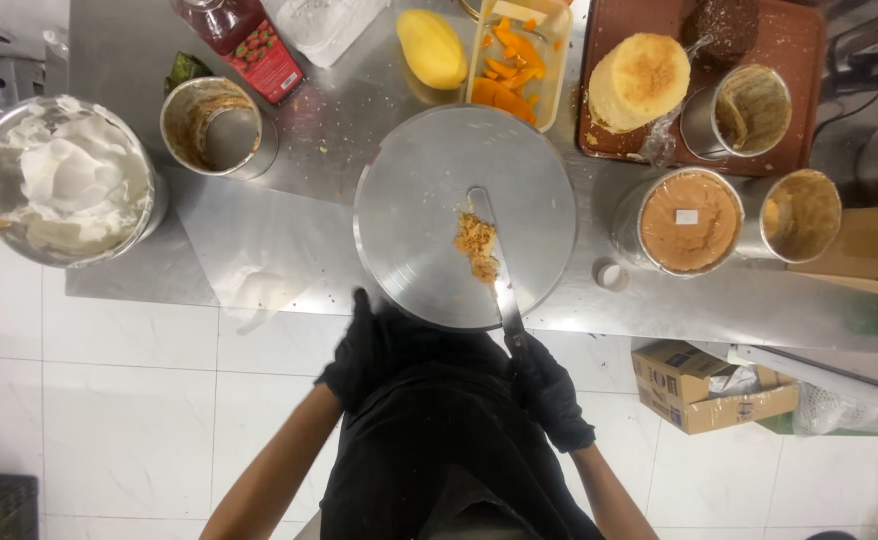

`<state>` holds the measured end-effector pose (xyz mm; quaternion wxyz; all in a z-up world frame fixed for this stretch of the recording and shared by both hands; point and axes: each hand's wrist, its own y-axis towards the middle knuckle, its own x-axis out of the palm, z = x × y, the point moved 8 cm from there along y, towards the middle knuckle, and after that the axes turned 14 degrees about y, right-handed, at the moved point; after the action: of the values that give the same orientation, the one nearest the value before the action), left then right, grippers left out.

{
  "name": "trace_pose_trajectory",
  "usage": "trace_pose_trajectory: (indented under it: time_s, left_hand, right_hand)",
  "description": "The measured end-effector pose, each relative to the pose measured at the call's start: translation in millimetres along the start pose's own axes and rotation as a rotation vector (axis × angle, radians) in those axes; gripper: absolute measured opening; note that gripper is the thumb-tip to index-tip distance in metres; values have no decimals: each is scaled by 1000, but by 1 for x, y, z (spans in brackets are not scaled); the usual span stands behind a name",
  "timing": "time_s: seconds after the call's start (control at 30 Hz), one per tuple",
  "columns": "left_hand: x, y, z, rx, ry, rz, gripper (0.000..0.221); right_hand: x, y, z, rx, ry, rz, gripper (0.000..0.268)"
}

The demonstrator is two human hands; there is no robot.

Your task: The person slices round sponge cake layers horizontally in half with a long knife on a rotating metal turntable, holding each layer steady with a gloved hand. They lift off and set aside trimmed tops and crumbs, then continue slicing additional cake layers one after another on the same turntable.

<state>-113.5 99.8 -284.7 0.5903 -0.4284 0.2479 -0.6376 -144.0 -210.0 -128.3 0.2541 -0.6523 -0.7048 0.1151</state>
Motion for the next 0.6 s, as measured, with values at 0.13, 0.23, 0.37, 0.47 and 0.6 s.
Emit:
trace_pose_trajectory:
  time_s: [0.13,0.23,0.37,0.47,0.6]
  left_hand:
    - [-2,33,-19,90,72,-38,95]
    - [33,-5,61,206,-446,-195,89]
    - [49,34,44,288,-710,-159,94]
    - [120,-105,89,224,948,286,94]
    - [117,-52,61,554,1331,595,83]
  right_hand:
    - [-9,7,15,85,-59,116,53]
    - [-7,8,12,196,-34,170,47]
    - [-7,14,26,144,72,69,48]
    - [3,13,19,119,-53,56,43]
    - [10,14,23,171,43,48,42]
